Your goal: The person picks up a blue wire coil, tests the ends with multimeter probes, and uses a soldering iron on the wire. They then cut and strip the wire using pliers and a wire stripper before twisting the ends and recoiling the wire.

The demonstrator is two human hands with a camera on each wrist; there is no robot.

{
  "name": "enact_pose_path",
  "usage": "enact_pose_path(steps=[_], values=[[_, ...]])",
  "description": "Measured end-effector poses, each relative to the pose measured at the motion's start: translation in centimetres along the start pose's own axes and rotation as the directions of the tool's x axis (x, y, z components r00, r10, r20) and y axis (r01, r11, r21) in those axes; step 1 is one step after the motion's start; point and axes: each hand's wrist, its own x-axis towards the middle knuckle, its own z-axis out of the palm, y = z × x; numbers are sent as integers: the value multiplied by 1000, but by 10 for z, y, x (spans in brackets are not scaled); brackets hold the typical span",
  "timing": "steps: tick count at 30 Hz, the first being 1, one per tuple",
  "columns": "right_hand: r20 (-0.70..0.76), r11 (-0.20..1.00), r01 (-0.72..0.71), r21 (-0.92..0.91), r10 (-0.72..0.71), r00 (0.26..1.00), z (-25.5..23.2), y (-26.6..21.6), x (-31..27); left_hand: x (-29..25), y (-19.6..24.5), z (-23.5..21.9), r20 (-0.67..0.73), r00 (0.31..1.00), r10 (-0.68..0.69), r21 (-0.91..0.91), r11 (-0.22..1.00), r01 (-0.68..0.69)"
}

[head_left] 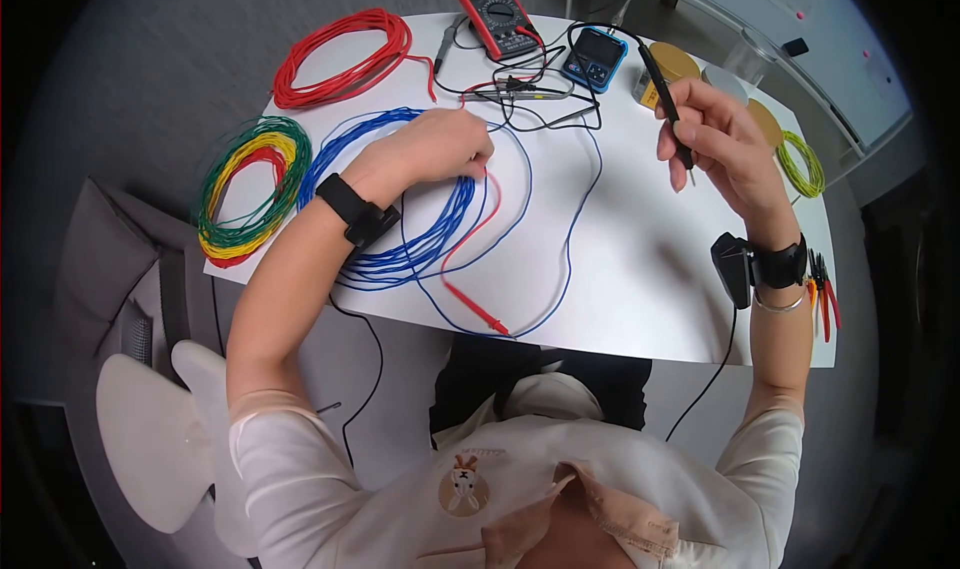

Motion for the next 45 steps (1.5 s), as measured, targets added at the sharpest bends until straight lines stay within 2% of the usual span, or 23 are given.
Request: enact_pose_path(steps=[1, 2, 4, 7, 9, 10, 11, 13, 17, 18, 21, 22, 24, 27, 30, 33, 35, 39, 41, 43, 45], values=[[-3, 1000, 2, -4, -2, 1000, 1, 4, 2, 1, -1, -4, -56, 998, 19, 14, 1000, -19], [-9, 1000, 6, -10, -6, 1000, 2, 8, 4, 1, -3, -9, -176, 984, 36, 18, 999, -33], [-12, 999, -17, 36, 17, 1000, 10, 13, 12, 0, -10, -20, -407, 910, 76, 31, 997, -69], [30, 998, -49, 43, 48, 998, 22, 22, 30, 0, -19, -39, -521, 853, -16, -97, 994, -41], [-55, 996, 24, 89, -19, 998, 40, 37, 45, -5, -16, -50, -514, 842, -162, -245, 969, 37], [23, 997, -6, 75, 4, 1000, 35, 38, 47, -5, -20, -50, -521, 825, -218, -319, 947, 49], [0, 997, 2, 79, -2, 1000, 39, 42, 53, -5, -23, -50, -524, 806, -274, -391, 919, 59], [-45, 996, 15, 87, -11, 999, 56, 56, 69, -4, -28, -51, -514, 804, -299, -463, 886, 33], [-52, 998, -48, -48, 45, 998, 66, 59, 82, 2, -35, -51, -520, 793, -319, -504, 863, 16], [-45, 997, -19, -75, 15, 999, 67, 58, 82, 4, -37, -51, -529, 784, -323, -509, 861, 11], [4, 991, 123, 56, -124, 992, 57, 40, 81, 6, -39, -56, -546, 778, -309, -445, 894, 42], [-59, 980, 199, -27, -201, 978, 52, 30, 82, 7, -39, -56, -543, 773, -328, -463, 885, 50], [-79, 953, 299, 44, -295, 952, 32, 9, 82, 11, -40, -56, -535, 764, -361, -496, 866, 61], [-142, 918, 397, 10, -392, 909, -5, -14, 74, 18, -37, -59, -474, 744, -472, -670, 741, 43], [-145, 895, 441, 75, -428, 892, -43, -27, 64, 25, -38, -63, -404, 755, -517, -830, 554, -65], [-151, 896, 442, 49, -431, 890, -59, -23, 56, 34, -31, -70, -476, 777, -412, -760, 637, -127], [-149, 916, 401, 17, -394, 907, -59, -16, 54, 38, -16, -83, -515, 796, -318, -647, 753, -118], [-126, 958, 285, -15, -285, 950, -32, -10, 55, 58, -1, -96, -550, 828, -107, -399, 905, -148], [-68, 965, 260, -26, -261, 963, -24, -10, 56, 63, 8, -99, -426, 902, -71, -425, 896, -131], [-25, 967, 254, -10, -254, 967, -18, -10, 57, 70, 10, -97, -376, 926, -26, -463, 871, -164], [47, 966, 257, -16, -256, 966, -14, -11, 55, 81, 2, -87, -407, 913, 25, -511, 822, -250]])
